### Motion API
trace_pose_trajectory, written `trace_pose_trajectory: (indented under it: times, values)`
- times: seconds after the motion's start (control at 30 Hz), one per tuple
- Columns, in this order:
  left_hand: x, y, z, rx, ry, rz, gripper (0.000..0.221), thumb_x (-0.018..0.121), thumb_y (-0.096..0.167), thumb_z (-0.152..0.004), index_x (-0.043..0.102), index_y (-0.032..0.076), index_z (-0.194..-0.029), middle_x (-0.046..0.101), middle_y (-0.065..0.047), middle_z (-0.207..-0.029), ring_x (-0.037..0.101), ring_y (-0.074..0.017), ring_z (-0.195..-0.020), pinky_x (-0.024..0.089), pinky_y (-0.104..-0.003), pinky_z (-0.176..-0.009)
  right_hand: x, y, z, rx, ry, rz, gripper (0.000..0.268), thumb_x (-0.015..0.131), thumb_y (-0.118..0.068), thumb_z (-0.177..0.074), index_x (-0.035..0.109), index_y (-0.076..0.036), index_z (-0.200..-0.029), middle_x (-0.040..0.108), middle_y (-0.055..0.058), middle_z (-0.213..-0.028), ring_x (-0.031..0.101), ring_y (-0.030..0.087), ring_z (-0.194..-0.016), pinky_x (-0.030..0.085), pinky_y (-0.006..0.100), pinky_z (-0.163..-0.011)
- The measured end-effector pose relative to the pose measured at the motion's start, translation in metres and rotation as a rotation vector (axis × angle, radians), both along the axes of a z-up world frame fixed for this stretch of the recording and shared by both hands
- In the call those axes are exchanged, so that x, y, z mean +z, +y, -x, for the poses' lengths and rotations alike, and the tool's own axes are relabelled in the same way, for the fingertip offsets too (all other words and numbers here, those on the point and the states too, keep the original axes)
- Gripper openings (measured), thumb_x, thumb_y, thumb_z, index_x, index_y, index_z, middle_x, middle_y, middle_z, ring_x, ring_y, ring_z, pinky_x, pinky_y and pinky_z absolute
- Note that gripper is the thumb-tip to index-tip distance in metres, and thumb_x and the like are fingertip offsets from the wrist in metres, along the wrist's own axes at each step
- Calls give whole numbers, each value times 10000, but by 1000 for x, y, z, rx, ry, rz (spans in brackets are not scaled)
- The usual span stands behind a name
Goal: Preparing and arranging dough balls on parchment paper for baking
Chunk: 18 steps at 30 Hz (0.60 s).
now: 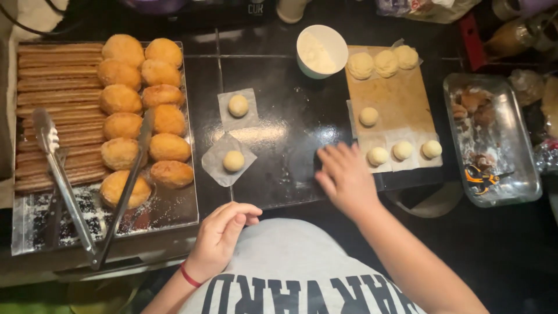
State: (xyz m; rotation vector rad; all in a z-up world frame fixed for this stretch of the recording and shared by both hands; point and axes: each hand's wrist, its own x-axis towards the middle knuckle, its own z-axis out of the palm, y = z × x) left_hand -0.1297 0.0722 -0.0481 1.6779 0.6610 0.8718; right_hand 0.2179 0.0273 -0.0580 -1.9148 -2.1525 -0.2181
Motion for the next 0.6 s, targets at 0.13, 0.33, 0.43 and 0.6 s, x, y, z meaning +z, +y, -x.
trace_pose_trajectory:
  times: [0.13,0.33,0.43,0.6]
  values:
    - [4,-3,-13,-3,62,-11,472,421,392,-1147,802,120,-1088,806,-34,-932,795,-150,-875,555,-298,-877,-2,-10,38,233,228,27,466,673,-282,-1080,667,-30,-1473,697,196,-1454,595,457,-1368,448,598,-1211]
    - [14,-10,-61,0,-116,-26,459,447,321,-1166,837,112,-1043,795,-114,-873,768,-325,-794,613,-421,-778,-46,79,-7,220,130,-90,478,696,-306,-1045,691,-80,-1467,727,169,-1404,608,428,-1372,366,561,-1249]
    - [17,-15,-69,-2,-110,18,532,427,419,-1166,848,127,-1022,793,-79,-859,768,-260,-801,609,-396,-797,-27,45,-49,150,-24,-101,576,673,-421,-1065,684,-54,-1509,734,163,-1412,608,378,-1403,367,517,-1267]
    - [6,-20,-61,68,-79,54,527,423,396,-1171,843,114,-1021,796,-92,-860,777,-270,-801,616,-400,-798,-16,-21,-18,233,182,2,517,735,-336,-969,731,-104,-1431,740,160,-1388,640,384,-1362,374,539,-1264]
